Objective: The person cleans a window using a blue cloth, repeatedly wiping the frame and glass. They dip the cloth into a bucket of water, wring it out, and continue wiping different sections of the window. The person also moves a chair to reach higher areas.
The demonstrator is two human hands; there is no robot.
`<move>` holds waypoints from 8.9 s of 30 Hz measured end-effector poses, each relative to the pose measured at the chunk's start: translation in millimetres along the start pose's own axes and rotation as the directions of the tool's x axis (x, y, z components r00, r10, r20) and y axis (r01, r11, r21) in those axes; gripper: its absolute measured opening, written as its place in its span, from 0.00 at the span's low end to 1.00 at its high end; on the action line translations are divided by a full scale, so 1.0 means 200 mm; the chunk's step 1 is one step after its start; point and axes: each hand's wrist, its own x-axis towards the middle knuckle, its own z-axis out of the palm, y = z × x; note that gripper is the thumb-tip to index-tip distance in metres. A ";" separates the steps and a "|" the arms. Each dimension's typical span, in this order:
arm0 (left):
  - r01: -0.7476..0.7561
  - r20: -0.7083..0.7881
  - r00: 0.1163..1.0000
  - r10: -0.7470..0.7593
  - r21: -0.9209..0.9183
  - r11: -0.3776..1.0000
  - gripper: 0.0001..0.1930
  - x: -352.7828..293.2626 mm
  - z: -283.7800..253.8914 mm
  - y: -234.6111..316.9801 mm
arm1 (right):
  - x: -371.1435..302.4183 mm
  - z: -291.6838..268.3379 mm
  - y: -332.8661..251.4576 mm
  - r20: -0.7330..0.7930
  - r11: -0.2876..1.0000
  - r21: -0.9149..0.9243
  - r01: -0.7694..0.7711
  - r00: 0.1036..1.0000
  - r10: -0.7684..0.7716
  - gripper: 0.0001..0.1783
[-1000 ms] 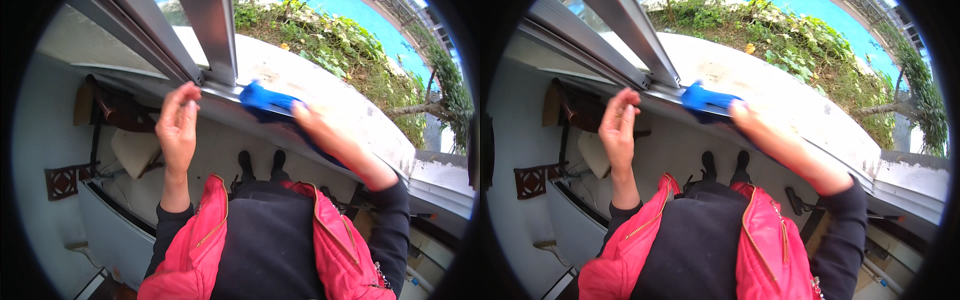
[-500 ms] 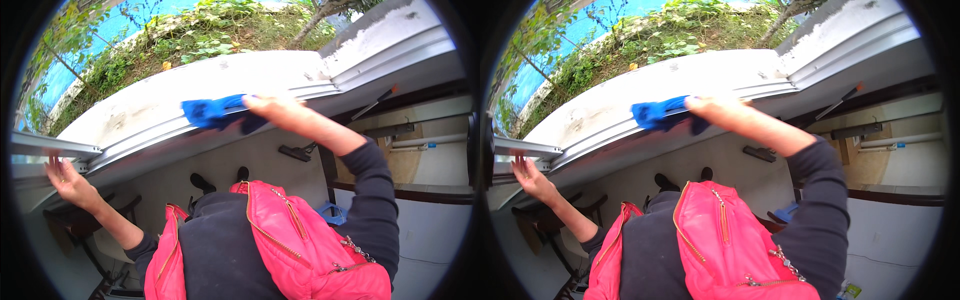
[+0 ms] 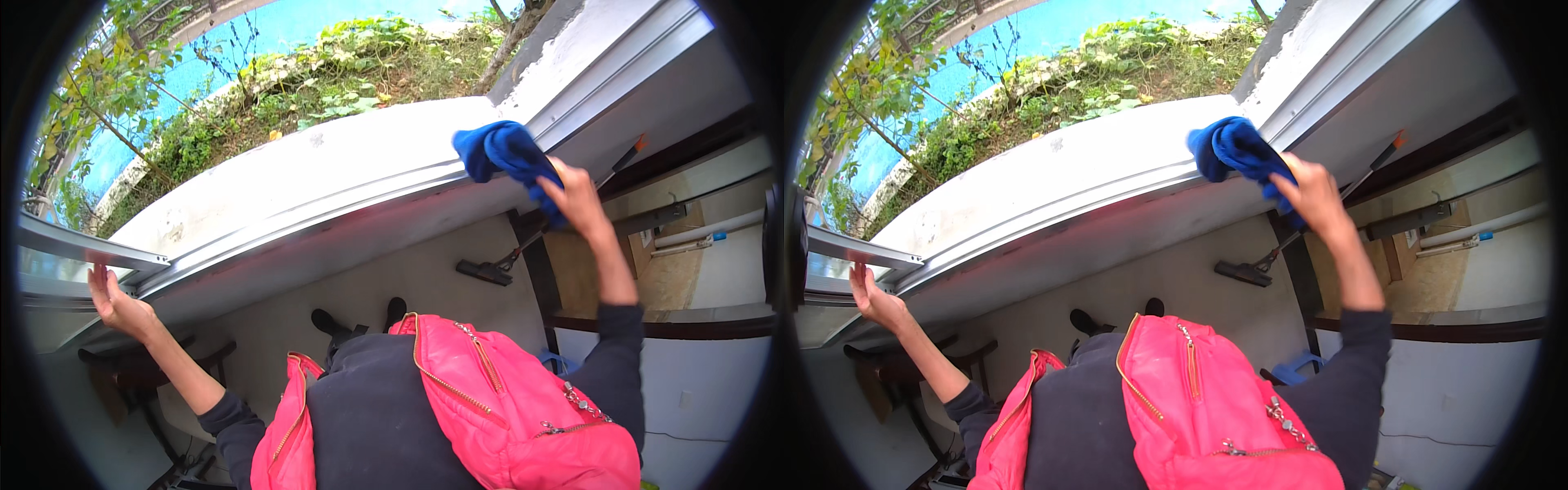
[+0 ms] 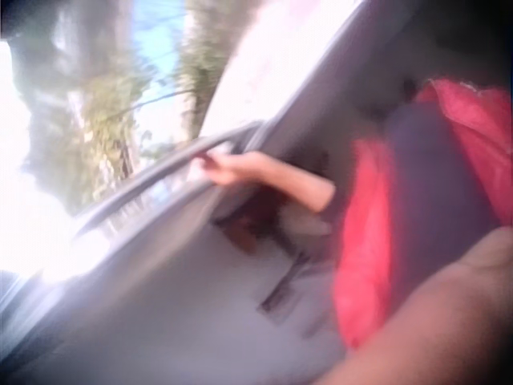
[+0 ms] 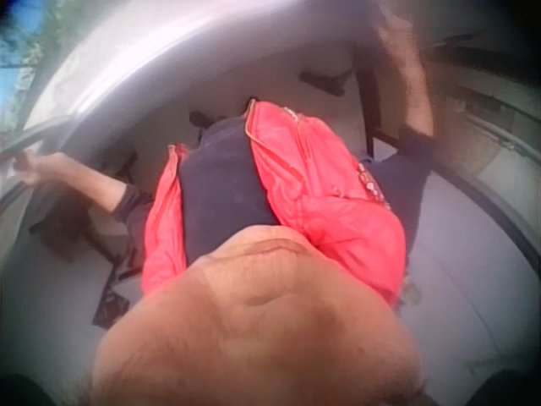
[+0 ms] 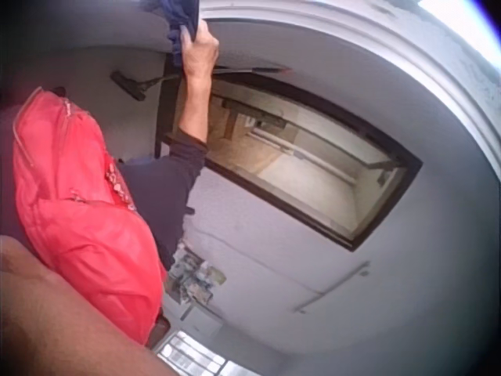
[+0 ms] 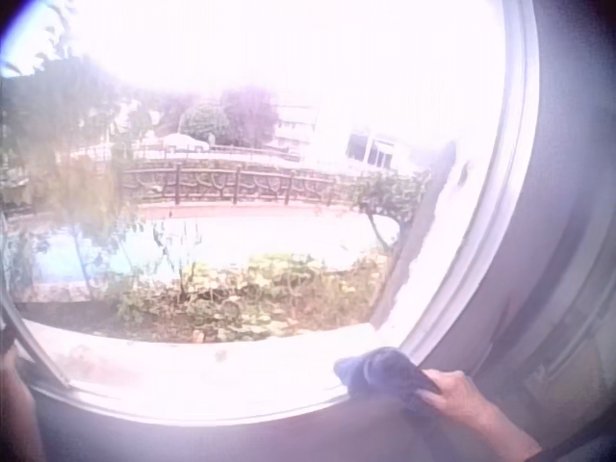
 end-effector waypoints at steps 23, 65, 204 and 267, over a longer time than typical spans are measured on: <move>-0.187 0.605 0.725 0.330 -0.288 0.939 0.30 -1.38 1.13 0.72 | -1.09 0.48 -0.03 0.272 0.590 0.575 -0.566 0.813 0.515 0.15; -0.405 -0.234 0.685 0.690 0.666 0.627 0.45 0.47 0.03 0.39 | 0.28 0.62 -1.19 -0.019 0.574 0.794 0.199 0.952 -0.305 0.15; 0.676 0.086 0.737 -0.671 -0.065 0.734 0.12 0.10 -1.58 0.27 | 0.04 1.31 -2.41 0.572 0.699 0.708 -0.100 0.661 -0.485 0.29; -0.547 0.284 0.583 0.762 -0.557 0.626 0.26 1.79 -0.54 1.08 | -0.63 1.28 -3.66 0.098 -0.023 0.995 -0.097 0.917 0.387 0.25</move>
